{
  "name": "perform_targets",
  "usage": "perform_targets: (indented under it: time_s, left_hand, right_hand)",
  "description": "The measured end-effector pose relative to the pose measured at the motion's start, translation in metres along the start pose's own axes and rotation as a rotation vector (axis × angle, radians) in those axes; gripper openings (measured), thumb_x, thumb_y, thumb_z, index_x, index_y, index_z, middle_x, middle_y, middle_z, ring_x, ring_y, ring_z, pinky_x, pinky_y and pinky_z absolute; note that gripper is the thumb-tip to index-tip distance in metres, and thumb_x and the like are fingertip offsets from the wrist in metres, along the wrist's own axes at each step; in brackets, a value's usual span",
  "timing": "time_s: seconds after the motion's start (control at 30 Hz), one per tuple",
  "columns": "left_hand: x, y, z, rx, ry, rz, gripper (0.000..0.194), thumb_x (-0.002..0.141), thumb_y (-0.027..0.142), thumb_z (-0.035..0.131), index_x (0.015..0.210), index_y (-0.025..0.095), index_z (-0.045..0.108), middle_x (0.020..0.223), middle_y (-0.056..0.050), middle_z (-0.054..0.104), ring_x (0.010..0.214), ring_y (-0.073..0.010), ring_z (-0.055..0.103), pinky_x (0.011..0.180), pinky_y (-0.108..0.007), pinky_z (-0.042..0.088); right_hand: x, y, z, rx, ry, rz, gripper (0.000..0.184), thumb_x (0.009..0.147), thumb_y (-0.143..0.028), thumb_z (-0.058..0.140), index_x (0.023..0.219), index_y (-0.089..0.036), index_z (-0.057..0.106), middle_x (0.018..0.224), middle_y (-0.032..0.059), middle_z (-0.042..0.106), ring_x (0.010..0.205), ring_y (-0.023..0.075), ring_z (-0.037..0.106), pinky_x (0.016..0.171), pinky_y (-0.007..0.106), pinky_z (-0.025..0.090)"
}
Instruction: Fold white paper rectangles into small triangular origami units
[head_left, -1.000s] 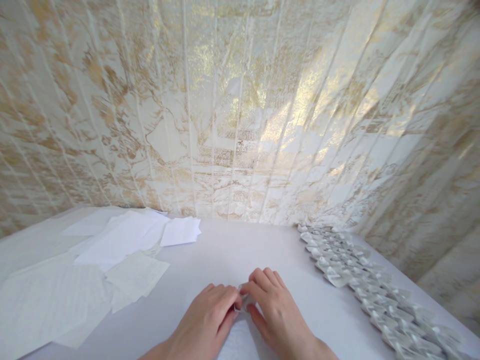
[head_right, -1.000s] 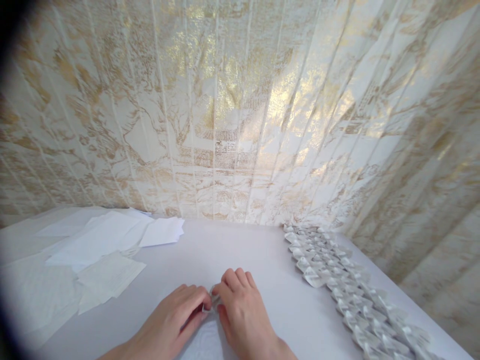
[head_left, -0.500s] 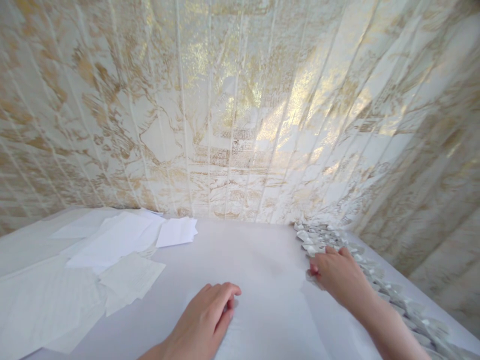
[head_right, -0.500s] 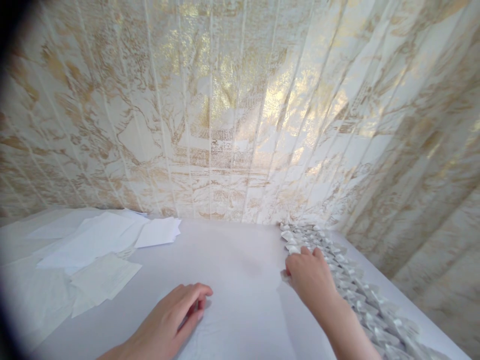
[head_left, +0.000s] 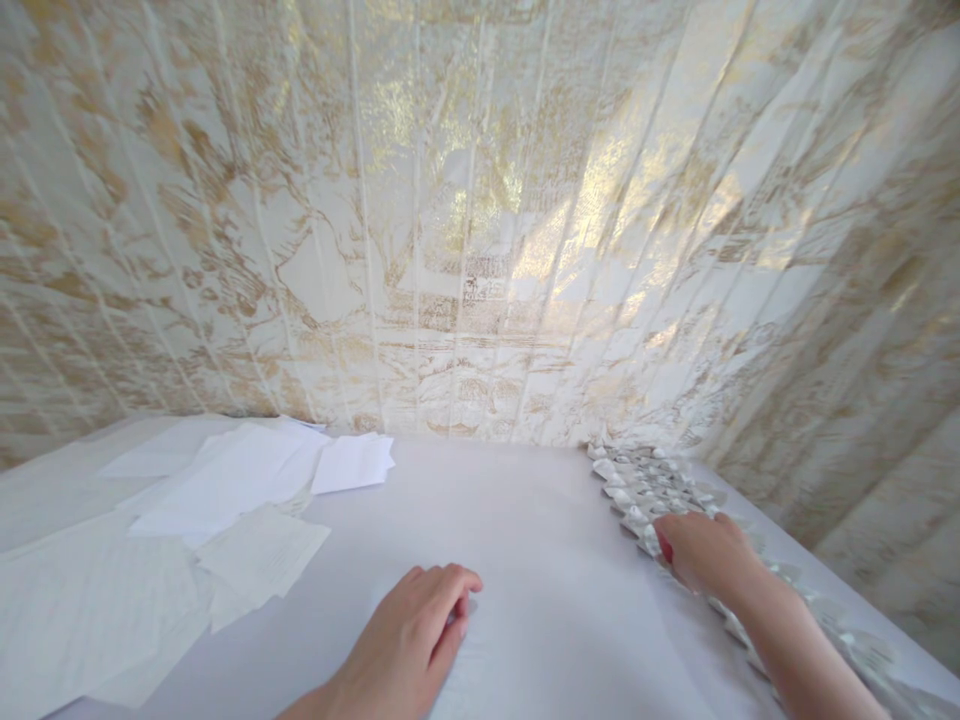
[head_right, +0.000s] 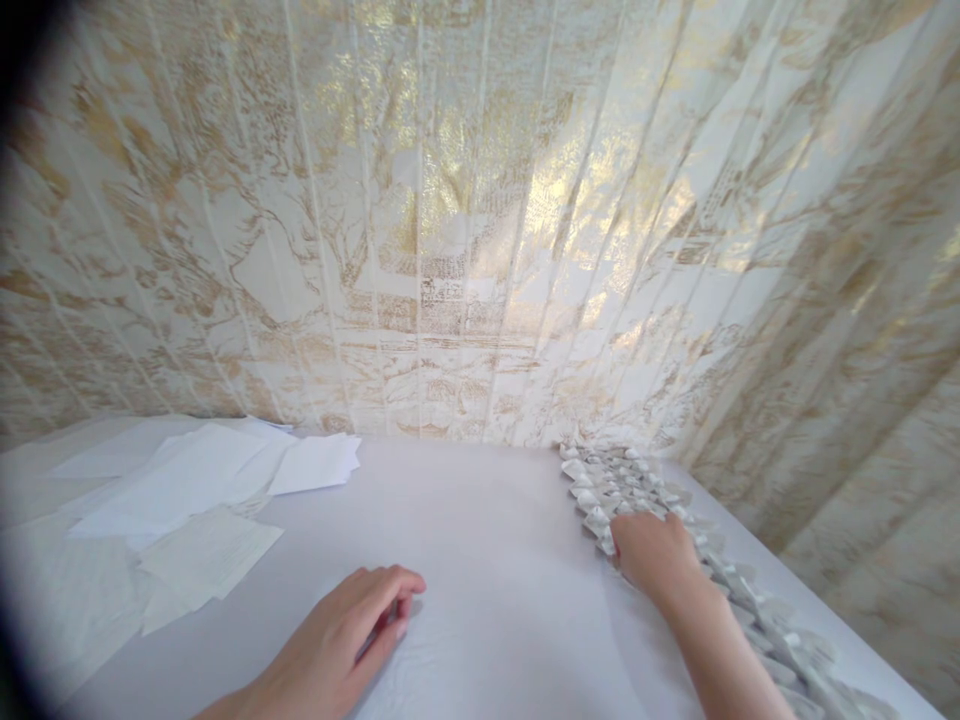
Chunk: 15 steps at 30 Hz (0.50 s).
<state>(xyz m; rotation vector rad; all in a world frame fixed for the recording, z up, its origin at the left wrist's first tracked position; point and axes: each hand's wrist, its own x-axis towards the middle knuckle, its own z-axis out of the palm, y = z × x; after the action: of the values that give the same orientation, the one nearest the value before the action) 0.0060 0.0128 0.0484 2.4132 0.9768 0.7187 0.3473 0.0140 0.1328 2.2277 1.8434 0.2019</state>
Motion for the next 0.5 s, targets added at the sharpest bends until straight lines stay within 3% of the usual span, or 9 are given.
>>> perform_targets:
  time_s: [0.23, 0.5]
  left_hand:
    - [0.001, 0.000, -0.001, 0.013, -0.008, -0.007, 0.026, 0.090, 0.007, 0.041, 0.105, 0.027, 0.048, 0.088, 0.002, 0.062, 0.078, -0.0189, 0.056, 0.073, -0.031, 0.039]
    - [0.001, 0.000, 0.000, 0.012, -0.014, -0.001, 0.026, 0.089, 0.005, 0.042, 0.103, 0.026, 0.048, 0.089, 0.002, 0.061, 0.078, -0.0188, 0.056, 0.074, -0.031, 0.039]
  right_hand:
    - [-0.001, -0.005, -0.006, -0.064, -0.158, 0.028, 0.035, 0.081, 0.005, 0.046, 0.083, -0.018, 0.073, 0.092, 0.0128, 0.077, 0.095, 0.0307, 0.071, 0.072, 0.035, 0.042]
    - [-0.011, -0.010, -0.026, -0.040, -0.132, 0.016, 0.036, 0.078, 0.005, 0.047, 0.090, -0.020, 0.070, 0.094, 0.0099, 0.076, 0.093, 0.0292, 0.070, 0.070, 0.032, 0.039]
